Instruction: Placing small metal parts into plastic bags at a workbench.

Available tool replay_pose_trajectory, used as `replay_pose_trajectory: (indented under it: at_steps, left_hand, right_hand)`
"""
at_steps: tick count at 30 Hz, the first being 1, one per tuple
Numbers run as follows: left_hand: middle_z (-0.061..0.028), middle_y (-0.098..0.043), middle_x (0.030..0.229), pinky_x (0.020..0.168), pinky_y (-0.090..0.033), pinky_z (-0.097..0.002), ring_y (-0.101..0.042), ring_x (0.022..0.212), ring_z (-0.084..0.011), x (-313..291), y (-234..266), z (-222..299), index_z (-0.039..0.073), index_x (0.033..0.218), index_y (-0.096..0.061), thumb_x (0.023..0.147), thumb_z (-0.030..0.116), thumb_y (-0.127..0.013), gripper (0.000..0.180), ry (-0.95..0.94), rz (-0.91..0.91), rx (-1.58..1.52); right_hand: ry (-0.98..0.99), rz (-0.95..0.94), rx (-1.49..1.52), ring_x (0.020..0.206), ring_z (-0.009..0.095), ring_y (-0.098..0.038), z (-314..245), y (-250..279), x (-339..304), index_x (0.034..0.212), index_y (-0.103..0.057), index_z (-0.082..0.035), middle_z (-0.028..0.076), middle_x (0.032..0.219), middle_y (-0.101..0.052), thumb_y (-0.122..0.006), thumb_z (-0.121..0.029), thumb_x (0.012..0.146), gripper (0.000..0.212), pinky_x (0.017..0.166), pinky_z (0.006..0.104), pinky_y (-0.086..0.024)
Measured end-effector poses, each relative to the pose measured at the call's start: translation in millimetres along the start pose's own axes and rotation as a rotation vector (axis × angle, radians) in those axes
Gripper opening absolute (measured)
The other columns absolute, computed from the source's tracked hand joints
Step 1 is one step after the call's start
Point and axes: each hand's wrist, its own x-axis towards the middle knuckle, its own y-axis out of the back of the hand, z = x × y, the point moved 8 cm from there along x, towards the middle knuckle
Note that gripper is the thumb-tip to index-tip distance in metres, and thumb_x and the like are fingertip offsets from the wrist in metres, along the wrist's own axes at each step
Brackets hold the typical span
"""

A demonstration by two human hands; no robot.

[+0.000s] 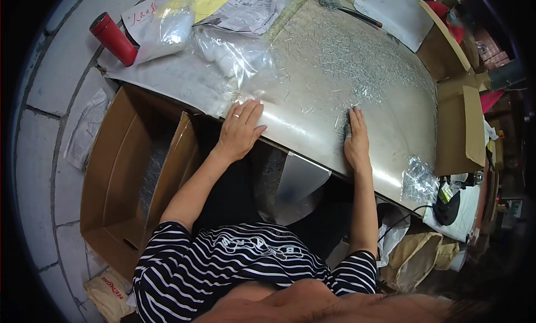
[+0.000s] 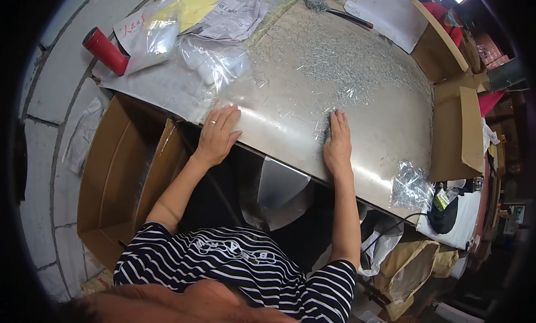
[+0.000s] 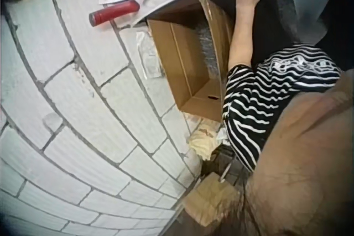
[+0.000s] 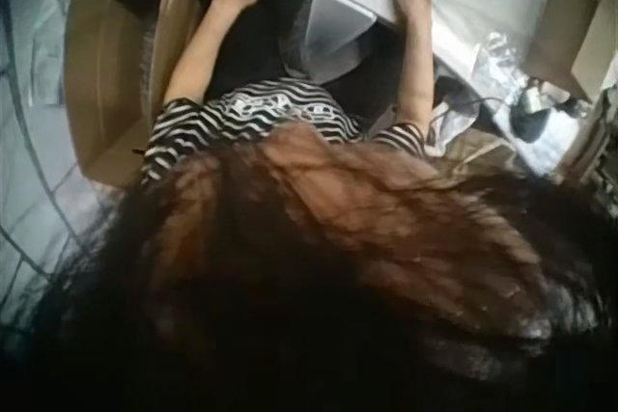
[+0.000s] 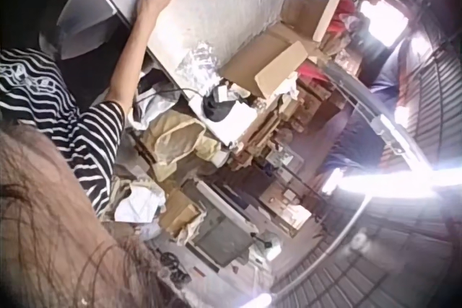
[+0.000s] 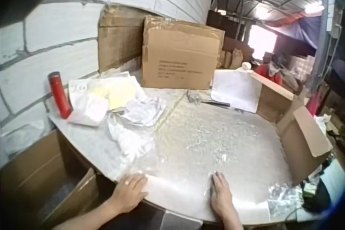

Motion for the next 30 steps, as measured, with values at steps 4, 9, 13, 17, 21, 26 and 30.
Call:
replay_pose_trajectory:
  at_steps: [4,9,13,17,21,26,30]
  left_hand:
    - [-0.0142,-0.054,0.117,0.095,-0.042,-0.0422,-0.051,0.109,-0.0342,13.3,8.6,2.1,0.002,0.123,-0.055,0.084,0.016,-0.067,0.043,0.056,0.017,-0.181]
    - [-0.0124,-0.054,0.103,0.086,-0.044,-0.0417,-0.053,0.098,-0.0328,36.7,-1.8,-7.5,0.002,0.108,-0.06,0.083,0.013,-0.066,0.028,0.078,0.006,-0.154]
    - [-0.0094,-0.058,0.094,0.085,-0.045,-0.0416,-0.057,0.094,-0.032,33.3,-12.9,-24.9,0.003,0.098,-0.061,0.084,0.011,-0.064,0.017,0.097,-0.017,-0.123]
    - [-0.0093,-0.063,0.094,0.089,-0.045,-0.0421,-0.06,0.094,-0.0308,26.5,11.5,-1.8,0.002,0.097,-0.061,0.087,0.009,-0.06,0.012,-0.037,0.224,-0.141]
    - [-0.0125,-0.066,0.101,0.095,-0.044,-0.0433,-0.061,0.096,-0.0335,11.6,6.5,28.2,0.001,0.096,-0.063,0.09,0.007,-0.06,0.009,-0.107,0.11,-0.281]
    - [-0.0088,-0.06,0.073,0.064,-0.047,-0.0326,-0.06,0.068,-0.0213,-4.9,3.1,67.3,-0.001,0.088,-0.059,0.097,0.015,-0.055,0.019,0.157,-0.279,-0.898]
    - [0.0007,-0.053,0.065,0.056,-0.042,-0.0231,-0.051,0.06,-0.0073,-35.5,-23.6,58.8,0.001,0.083,-0.06,0.1,0.021,-0.053,0.027,0.562,-0.448,-1.309]
  right_hand:
    - [-0.004,0.015,-0.095,0.143,0.032,-0.026,-5.4,1.3,-8.0,0.141,-0.039,0.0,0.017,0.151,-0.034,-0.049,-0.004,0.088,0.054,0.116,0.0446,-0.023]
    - [0.028,0.011,-0.144,0.143,0.033,-0.026,-23.9,-2.4,-15.5,0.142,-0.04,0.0,0.018,0.151,-0.034,-0.045,0.0,0.088,0.054,0.117,0.0399,-0.022]
    - [0.023,0.065,-0.052,0.14,0.033,-0.033,-36.6,14.0,-34.3,0.136,-0.047,0.0,0.018,0.147,-0.041,-0.05,0.003,0.083,0.053,0.115,0.0391,-0.027]
    - [-0.045,0.201,0.265,0.127,0.031,-0.051,-54.5,59.6,-74.4,0.123,-0.059,-0.002,0.018,0.132,-0.056,-0.056,0.005,0.085,0.039,0.107,0.0359,-0.038]
    - [0.027,0.21,0.456,0.112,0.026,-0.061,-91.9,48.3,-92.3,0.115,-0.064,-0.003,0.015,0.118,-0.065,-0.06,0.0,0.089,0.026,0.1,0.0344,-0.044]
    - [0.043,0.098,0.589,0.097,0.021,-0.063,-138.0,33.3,-86.6,0.106,-0.065,0.0,0.011,0.103,-0.067,-0.069,-0.008,0.086,0.021,0.087,0.0299,-0.048]
    - [-0.223,-0.177,0.933,0.071,0.008,-0.057,-118.6,-11.8,-103.4,0.086,-0.063,0.001,0.0,0.076,-0.064,-0.072,-0.006,0.084,0.011,0.066,0.0227,-0.045]
